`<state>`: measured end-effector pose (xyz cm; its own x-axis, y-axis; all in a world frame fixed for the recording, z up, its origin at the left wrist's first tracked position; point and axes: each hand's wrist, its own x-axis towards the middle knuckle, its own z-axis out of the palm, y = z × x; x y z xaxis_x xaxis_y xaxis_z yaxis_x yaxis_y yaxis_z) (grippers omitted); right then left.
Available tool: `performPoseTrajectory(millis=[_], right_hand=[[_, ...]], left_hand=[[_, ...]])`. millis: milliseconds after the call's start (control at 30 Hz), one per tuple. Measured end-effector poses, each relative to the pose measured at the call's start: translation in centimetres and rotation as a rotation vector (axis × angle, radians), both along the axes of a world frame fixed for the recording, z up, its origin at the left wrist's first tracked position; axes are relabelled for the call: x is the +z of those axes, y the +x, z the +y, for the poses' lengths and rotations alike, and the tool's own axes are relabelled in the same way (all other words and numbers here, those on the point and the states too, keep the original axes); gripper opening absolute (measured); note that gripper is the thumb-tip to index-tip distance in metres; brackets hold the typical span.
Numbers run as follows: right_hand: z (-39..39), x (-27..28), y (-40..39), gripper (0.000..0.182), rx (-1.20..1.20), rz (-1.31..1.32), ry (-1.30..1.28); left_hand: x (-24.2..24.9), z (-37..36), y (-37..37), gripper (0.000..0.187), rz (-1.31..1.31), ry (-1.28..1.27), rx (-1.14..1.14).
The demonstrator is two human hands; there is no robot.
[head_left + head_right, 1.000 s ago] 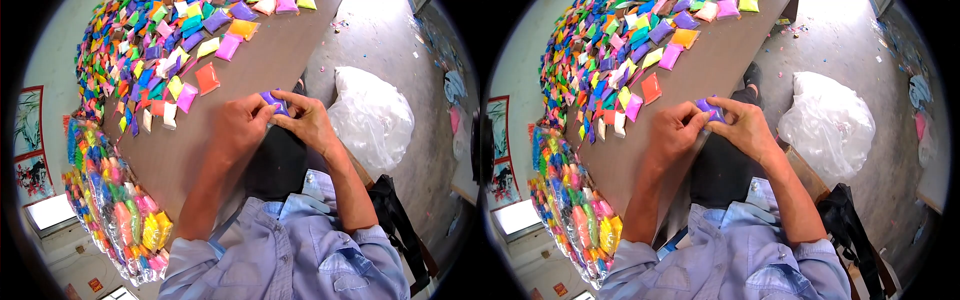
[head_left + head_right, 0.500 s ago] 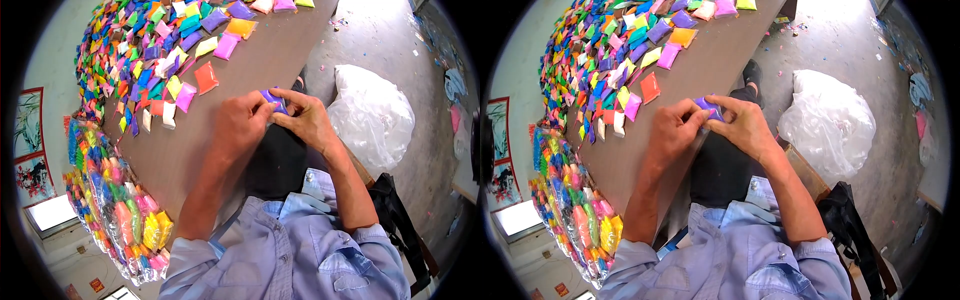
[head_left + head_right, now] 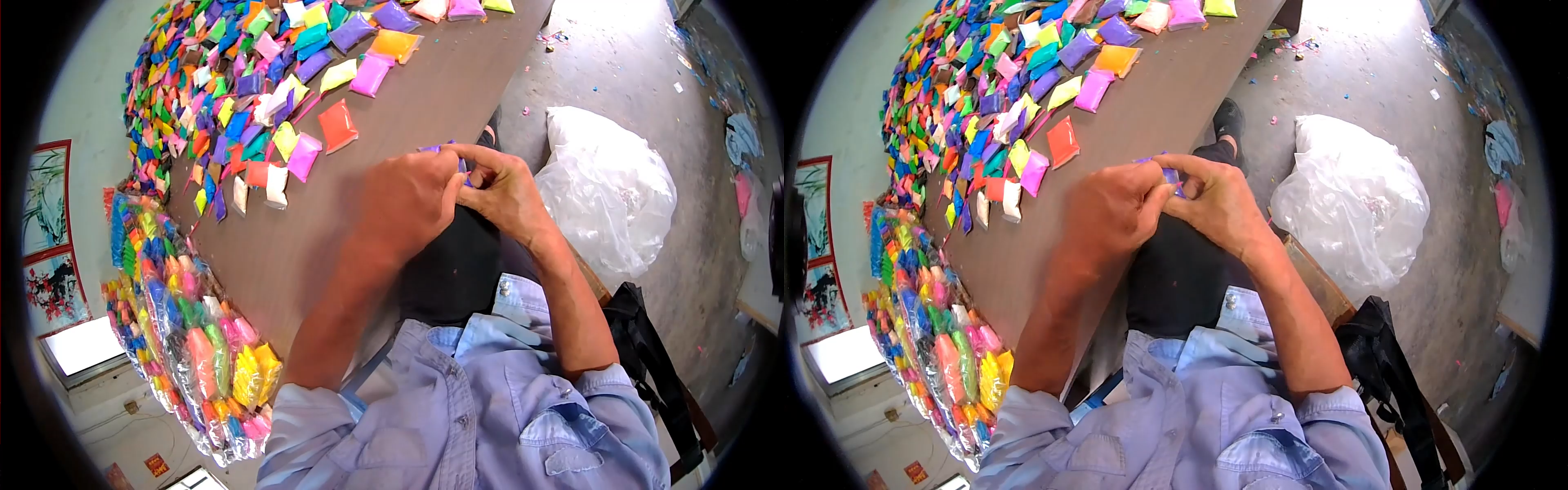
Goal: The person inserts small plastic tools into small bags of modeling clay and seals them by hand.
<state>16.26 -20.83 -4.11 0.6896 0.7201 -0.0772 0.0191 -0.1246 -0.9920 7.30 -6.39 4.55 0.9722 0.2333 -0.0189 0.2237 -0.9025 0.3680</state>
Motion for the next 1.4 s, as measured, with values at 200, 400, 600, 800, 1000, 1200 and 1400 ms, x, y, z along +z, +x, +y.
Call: performPoseTrajectory(millis=[200,400,600,800,1000,1200,1400], right_hand=[[-0.2,0.3,0.3,0.052,0.031,0.007,-0.022],[0.0,0.3,0.3,0.055,0.054,0.058,-0.027],[0.1,-0.2,0.2,0.056,0.054,0.022,0.016],[-0.2,0.4,0.5,0.057,0.062,0.038,-0.031],[-0.1,0.4,0.3,0.056,0.06,0.043,-0.025],[-0.1,0.2,0.6,0.056,0.059,-0.021,-0.028],[-0.2,0.1,0.5,0.057,0.067,0.0,-0.026]], left_hand=[[-0.8,2.2,-1.4,0.017,-0.1,-0.292,0.166],[-2.3,3.1,-3.5,0.013,-0.102,-0.573,0.186],[-2.5,2.5,-3.8,0.012,-0.221,-0.464,0.12],[-2.1,1.8,-3.8,0.009,-0.198,-0.358,0.135],[-2.9,2.6,-3.7,0.007,-0.253,-0.456,0.117],[-2.8,2.4,-4.0,0.007,-0.215,-0.273,-0.005],[-2.4,2.7,-3.5,0.006,-0.262,-0.379,0.047]])
